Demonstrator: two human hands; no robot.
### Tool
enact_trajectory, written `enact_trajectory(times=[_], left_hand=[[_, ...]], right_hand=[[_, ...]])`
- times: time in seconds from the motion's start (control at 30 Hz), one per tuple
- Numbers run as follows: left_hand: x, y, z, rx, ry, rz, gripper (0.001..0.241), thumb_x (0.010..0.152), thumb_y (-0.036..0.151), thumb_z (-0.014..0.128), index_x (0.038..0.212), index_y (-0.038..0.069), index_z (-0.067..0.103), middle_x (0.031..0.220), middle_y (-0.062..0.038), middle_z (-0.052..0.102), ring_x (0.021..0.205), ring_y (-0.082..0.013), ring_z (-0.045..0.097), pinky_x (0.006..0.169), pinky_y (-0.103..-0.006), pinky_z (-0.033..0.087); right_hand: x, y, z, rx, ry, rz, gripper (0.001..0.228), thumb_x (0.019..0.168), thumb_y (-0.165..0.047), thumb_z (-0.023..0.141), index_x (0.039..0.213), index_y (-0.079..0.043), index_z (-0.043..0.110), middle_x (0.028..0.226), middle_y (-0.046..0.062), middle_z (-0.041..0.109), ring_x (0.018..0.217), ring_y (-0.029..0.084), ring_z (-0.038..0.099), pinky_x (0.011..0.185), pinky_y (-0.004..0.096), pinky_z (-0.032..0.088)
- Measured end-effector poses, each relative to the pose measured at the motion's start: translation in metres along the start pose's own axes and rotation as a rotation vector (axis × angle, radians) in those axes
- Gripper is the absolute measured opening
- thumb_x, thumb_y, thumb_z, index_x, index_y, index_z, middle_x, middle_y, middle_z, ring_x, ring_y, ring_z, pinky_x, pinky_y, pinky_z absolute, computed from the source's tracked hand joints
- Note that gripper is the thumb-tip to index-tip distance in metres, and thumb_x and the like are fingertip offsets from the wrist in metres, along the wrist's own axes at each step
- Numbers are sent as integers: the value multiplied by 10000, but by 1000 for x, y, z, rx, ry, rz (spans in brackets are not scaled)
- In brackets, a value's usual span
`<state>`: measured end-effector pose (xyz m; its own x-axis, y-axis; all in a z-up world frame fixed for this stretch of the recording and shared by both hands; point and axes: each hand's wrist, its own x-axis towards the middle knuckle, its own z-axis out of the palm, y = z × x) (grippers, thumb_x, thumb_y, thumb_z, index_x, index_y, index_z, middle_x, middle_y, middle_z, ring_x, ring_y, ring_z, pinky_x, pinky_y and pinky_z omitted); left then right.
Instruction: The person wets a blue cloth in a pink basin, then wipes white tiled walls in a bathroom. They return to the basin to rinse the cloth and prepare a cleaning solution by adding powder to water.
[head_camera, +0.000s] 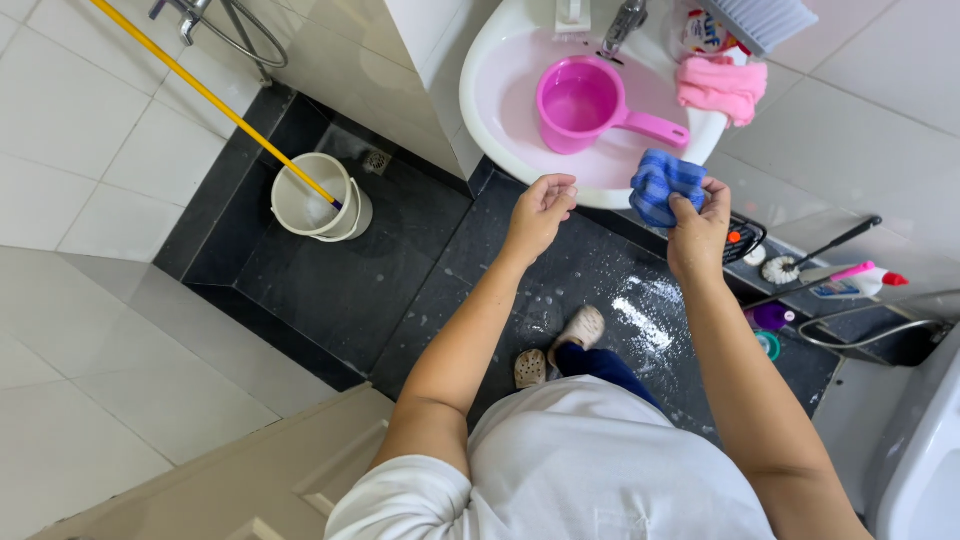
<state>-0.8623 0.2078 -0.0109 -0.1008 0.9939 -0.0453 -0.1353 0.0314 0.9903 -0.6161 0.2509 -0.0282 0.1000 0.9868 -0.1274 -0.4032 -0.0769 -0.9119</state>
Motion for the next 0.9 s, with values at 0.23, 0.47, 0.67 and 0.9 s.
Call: enact_trajectory(times=[0.23,0.47,0.67,0.9], left_hand=[[92,-11,-22,119,73,3,361,978,211,677,1297,47,627,1064,-57,689,889,-107,650,769,-276,546],[157,-14,-31,647,198,112,393,940,231,719,1292,69,657,1222,-145,657,1022,-236,665,899,-356,565],[219,-44,-31,935,147,249,394,891,172,748,1265,72,672,1392,-244,519,1226,-399,551,1022,-443,490],[279,-55,-60,1154,-175,40,491,909,10,562,1365,181,623,1295,-160,616,1215,-358,598,1010,-460,521]], right_hand=[[100,50,8,-385,-171,-223,433,919,155,536,1310,-27,507,1229,124,603,1086,197,594,935,298,506],[135,69,29,-536,-214,-34,299,943,39,586,1234,-30,597,1149,81,662,1047,160,640,922,276,528],[136,62,36,-744,-138,-161,224,993,-58,656,1212,-15,633,1041,91,716,924,157,682,832,299,546],[133,55,61,-874,37,-188,275,981,-108,672,1245,-28,675,994,153,730,875,215,716,800,332,549]])
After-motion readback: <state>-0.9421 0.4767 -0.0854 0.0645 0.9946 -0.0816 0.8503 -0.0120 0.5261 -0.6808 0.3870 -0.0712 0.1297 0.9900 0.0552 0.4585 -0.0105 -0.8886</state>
